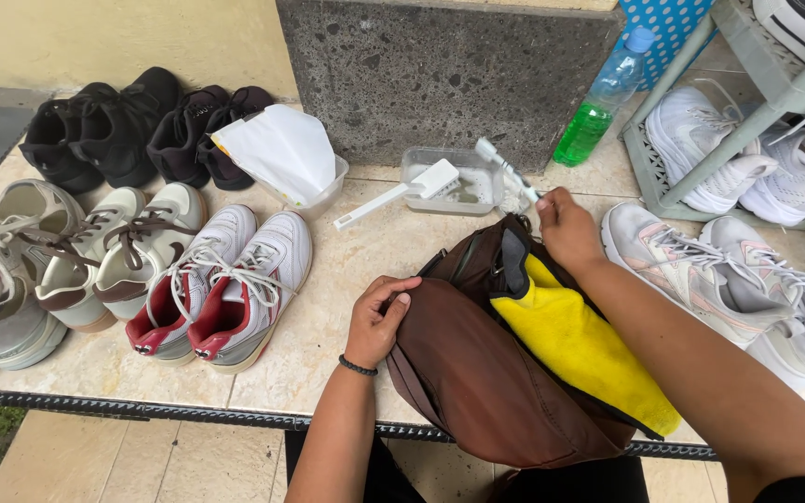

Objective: Cleaning a brown bag using a yellow cloth and a toothbrush with cleaning solution

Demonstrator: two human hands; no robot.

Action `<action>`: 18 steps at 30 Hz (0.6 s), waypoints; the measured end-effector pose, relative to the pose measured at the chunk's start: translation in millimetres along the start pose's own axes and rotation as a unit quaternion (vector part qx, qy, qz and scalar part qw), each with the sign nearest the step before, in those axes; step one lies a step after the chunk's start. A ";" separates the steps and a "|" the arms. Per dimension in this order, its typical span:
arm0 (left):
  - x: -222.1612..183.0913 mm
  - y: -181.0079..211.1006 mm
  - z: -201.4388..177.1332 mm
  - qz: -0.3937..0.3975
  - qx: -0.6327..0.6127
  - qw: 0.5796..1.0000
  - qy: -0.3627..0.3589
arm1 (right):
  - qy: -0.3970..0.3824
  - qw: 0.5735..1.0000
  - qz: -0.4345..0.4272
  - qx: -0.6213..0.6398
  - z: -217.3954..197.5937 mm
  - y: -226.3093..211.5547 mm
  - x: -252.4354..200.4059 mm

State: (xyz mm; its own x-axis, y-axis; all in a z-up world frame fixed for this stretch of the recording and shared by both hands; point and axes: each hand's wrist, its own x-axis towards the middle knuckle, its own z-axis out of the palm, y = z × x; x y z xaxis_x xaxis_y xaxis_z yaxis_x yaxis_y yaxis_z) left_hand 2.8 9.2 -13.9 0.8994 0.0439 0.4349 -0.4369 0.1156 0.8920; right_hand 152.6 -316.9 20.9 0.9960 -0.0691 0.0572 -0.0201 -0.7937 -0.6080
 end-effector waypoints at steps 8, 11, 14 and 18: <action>-0.8 -3.2 -1.7 0.006 0.006 1.000 0.001 | 0.006 1.000 -0.018 0.010 13.3 13.5 9.5; -0.4 -1.0 -1.6 0.002 0.007 1.000 -0.001 | -0.017 0.999 -0.006 -0.035 26.5 34.4 17.9; 0.1 -4.1 -1.4 0.000 0.011 1.000 -0.002 | -0.030 0.998 0.017 -0.053 21.0 28.8 17.8; -1.1 -3.4 -1.6 0.001 0.012 1.000 0.000 | -0.037 0.995 0.031 -0.090 16.9 24.9 16.7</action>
State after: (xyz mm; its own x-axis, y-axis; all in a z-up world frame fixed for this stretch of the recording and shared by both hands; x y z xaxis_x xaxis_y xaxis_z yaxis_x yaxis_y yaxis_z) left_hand 3.3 10.4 -17.6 0.8983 0.0446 0.4371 -0.4394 0.0923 0.8935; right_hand 170.2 -327.6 -6.6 0.9959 -0.0820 -0.0376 -0.0901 -0.8853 -0.4563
